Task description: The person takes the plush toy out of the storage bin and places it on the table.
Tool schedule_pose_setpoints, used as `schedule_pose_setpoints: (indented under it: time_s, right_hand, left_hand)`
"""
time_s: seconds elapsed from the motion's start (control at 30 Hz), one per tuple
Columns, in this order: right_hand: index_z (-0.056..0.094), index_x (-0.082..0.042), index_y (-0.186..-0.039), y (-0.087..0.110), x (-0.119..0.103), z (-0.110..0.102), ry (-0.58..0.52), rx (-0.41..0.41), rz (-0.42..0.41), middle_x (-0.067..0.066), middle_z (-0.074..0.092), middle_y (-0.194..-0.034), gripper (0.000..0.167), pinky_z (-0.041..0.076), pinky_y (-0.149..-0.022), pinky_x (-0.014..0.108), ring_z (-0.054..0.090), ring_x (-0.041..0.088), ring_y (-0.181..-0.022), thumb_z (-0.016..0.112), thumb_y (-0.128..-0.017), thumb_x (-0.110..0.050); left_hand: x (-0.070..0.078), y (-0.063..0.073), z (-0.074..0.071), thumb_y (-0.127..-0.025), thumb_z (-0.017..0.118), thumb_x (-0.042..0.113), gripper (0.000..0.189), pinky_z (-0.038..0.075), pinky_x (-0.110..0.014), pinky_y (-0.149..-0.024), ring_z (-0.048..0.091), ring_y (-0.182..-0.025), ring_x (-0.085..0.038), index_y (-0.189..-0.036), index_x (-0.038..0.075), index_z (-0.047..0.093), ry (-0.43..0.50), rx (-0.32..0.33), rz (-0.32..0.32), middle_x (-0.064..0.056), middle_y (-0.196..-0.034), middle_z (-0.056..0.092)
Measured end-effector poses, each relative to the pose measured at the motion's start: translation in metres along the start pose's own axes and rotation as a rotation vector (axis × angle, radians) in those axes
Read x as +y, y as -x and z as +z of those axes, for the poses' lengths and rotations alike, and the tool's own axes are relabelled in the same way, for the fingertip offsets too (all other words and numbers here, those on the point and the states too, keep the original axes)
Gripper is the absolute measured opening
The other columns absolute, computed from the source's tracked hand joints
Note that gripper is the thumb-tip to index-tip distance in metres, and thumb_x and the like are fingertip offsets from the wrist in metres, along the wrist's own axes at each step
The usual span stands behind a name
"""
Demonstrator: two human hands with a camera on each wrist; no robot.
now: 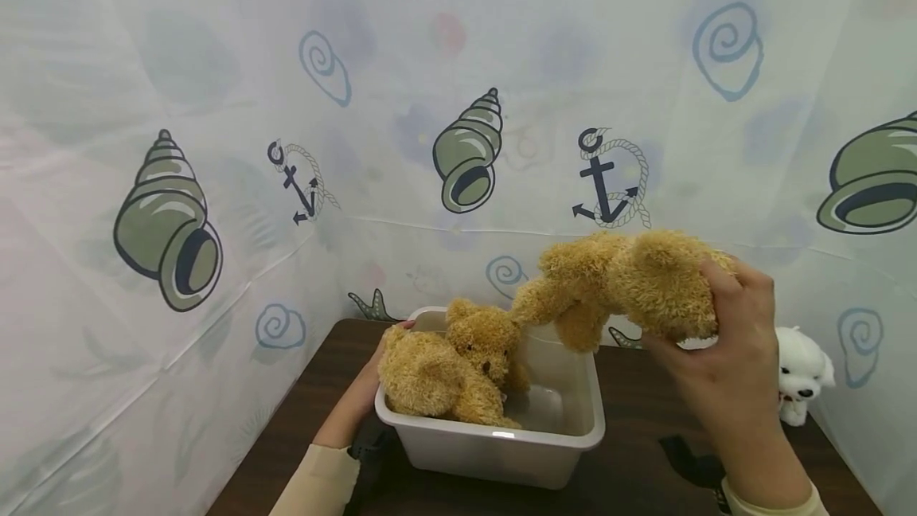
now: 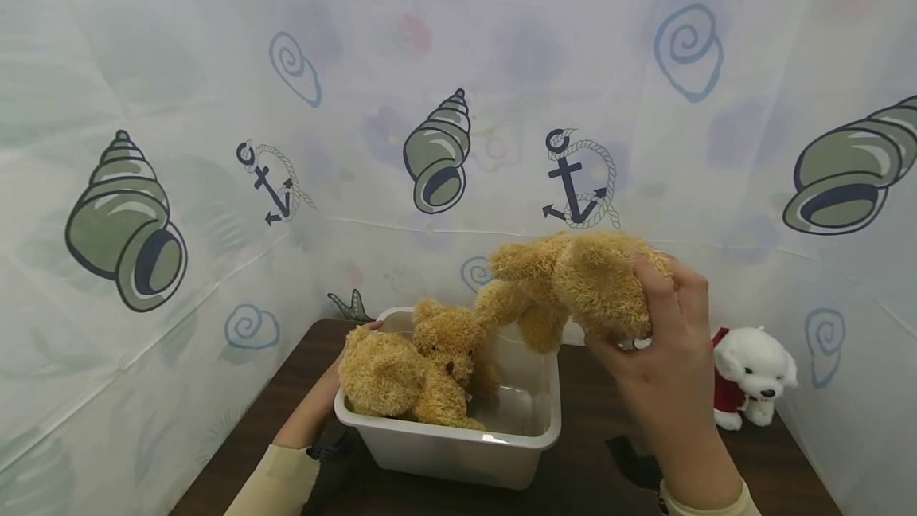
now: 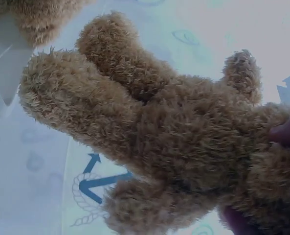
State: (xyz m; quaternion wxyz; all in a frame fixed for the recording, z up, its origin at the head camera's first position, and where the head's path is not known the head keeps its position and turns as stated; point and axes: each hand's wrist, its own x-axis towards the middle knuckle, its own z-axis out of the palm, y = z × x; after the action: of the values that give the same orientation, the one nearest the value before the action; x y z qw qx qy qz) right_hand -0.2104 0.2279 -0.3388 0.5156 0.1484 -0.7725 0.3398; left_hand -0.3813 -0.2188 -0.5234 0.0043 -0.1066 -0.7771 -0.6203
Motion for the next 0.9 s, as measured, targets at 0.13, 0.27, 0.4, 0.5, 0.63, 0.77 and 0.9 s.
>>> schedule_pose_setpoints:
  time_s: [0.13,0.27,0.4,0.5,0.63,0.77,0.9]
  right_hand:
    - [0.061,-0.002,-0.148,-0.001,0.007,-0.005,-0.033,0.12,-0.032,-0.01,0.048,-0.149,0.093,0.033,-0.114,0.013,0.04,0.004,-0.139,0.088,-0.079,-0.058]
    - [0.059,-0.001,-0.149,0.002,0.014,-0.01,-0.017,0.206,0.005,-0.024,0.043,-0.147,0.109,0.032,-0.115,0.018,0.038,0.001,-0.137,0.082,-0.078,-0.079]
    - [0.056,0.0,-0.151,0.014,0.025,-0.013,-0.035,0.259,0.047,-0.009,0.052,-0.152,0.106,0.03,-0.116,0.024,0.039,0.006,-0.139,0.093,-0.076,-0.066]
    - [0.053,0.003,-0.15,0.026,0.034,-0.013,-0.054,0.296,0.065,0.001,0.053,-0.156,0.098,0.031,-0.117,0.026,0.041,0.012,-0.142,0.1,-0.077,-0.044]
    - [0.051,0.001,-0.151,0.035,0.041,-0.015,-0.063,0.341,0.111,-0.001,0.05,-0.158,0.089,0.038,-0.116,0.022,0.05,0.016,-0.142,0.099,-0.077,-0.012]
    - [0.046,0.0,-0.152,0.038,0.041,-0.017,-0.127,0.398,0.155,0.008,0.053,-0.157,0.089,0.049,-0.112,0.024,0.057,0.024,-0.14,0.091,-0.076,0.011]
    - [0.046,-0.003,-0.154,0.043,0.04,-0.018,-0.111,0.462,0.221,0.009,0.053,-0.156,0.085,0.051,-0.112,0.026,0.056,0.028,-0.141,0.088,-0.081,0.011]
  left_hand:
    - [-0.001,-0.005,0.001,-0.118,0.04,0.023,0.053,0.034,-0.053,-0.125,0.032,-0.155,-0.046,-0.164,-0.003,0.036,0.006,0.014,-0.025,-0.031,-0.168,0.029]
    - [-0.002,-0.002,-0.001,-0.119,0.04,0.027,0.053,0.034,-0.055,-0.125,0.032,-0.156,-0.044,-0.165,0.002,0.037,0.034,-0.002,-0.028,-0.026,-0.17,0.027]
    - [0.0,0.001,0.0,-0.118,0.044,0.031,0.054,0.031,-0.058,-0.127,0.03,-0.157,-0.043,-0.165,0.007,0.04,0.012,0.006,-0.026,-0.023,-0.172,0.028]
    - [0.002,0.0,0.001,-0.117,0.045,0.028,0.054,0.03,-0.058,-0.127,0.03,-0.157,-0.046,-0.165,0.003,0.04,0.008,0.017,-0.034,-0.026,-0.171,0.027]
    - [0.001,-0.001,0.001,-0.119,0.039,0.026,0.053,0.041,-0.045,-0.12,0.033,-0.154,-0.044,-0.165,0.0,0.035,0.084,0.012,-0.059,-0.027,-0.17,0.025]
    - [-0.001,0.0,0.001,-0.12,0.037,0.026,0.052,0.045,-0.026,-0.106,0.036,-0.152,-0.039,-0.165,0.001,0.035,0.13,0.018,-0.054,-0.024,-0.169,0.026]
    - [-0.002,0.001,0.001,-0.12,0.036,0.027,0.052,0.044,-0.022,-0.103,0.036,-0.151,-0.038,-0.165,0.002,0.034,0.137,0.008,-0.047,-0.023,-0.169,0.025]
